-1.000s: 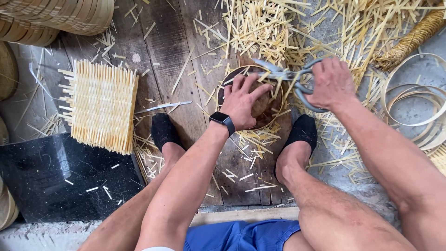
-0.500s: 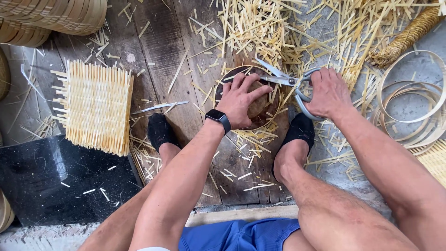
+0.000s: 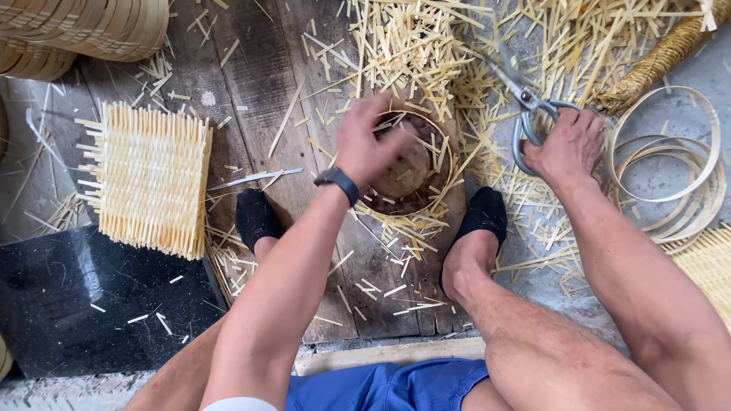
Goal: Weaving bamboo strips into mats and circular bases for furniture manufacturing.
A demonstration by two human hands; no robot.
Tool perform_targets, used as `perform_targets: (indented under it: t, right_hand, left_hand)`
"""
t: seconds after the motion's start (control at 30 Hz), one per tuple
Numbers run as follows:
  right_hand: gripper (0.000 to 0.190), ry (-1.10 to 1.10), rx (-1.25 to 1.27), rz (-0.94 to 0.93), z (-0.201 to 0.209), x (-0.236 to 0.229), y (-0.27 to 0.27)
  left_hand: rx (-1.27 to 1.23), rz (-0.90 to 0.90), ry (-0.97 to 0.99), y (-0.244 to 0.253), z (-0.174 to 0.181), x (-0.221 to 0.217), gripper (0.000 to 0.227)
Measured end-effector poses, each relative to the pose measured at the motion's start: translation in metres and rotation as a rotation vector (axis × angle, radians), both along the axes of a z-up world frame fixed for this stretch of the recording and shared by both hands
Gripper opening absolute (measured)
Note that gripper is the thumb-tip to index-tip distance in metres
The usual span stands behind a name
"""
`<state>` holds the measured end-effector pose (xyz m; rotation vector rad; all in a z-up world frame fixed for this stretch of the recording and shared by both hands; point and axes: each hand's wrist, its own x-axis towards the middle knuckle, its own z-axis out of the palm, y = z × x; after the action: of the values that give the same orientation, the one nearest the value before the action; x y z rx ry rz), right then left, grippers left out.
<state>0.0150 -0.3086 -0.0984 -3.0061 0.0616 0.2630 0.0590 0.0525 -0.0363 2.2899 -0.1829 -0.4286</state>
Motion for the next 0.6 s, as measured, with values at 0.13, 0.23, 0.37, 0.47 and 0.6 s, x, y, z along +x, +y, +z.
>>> perform_targets:
  t: [0.13,0.23,0.37,0.47,0.6]
  right_hand:
    - [0.049,0.046,0.315,-0.176,0.058,0.006,0.048]
    - [0.026,0.399,0.946,-0.348,0.06,-0.001,0.096]
    - [0.02,0.438,1.079,-0.43,0.026,-0.021,0.103]
    - [0.017,0.457,1.174,-0.561,0.004,-0.018,0.096]
    - [0.017,0.47,1.189,-0.617,0.004,-0.02,0.097]
  left_hand:
    - [0.098,0.353,0.224,-0.001,-0.013,0.03,0.053]
    - [0.171,0.281,0.348,-0.02,-0.026,0.045,0.055]
    - [0.165,0.251,0.363,-0.055,-0.019,0.04,0.045]
    - [0.173,0.261,0.345,-0.062,-0.03,0.045,0.039]
    - [0.164,0.271,0.266,-0.062,-0.043,0.039,0.037]
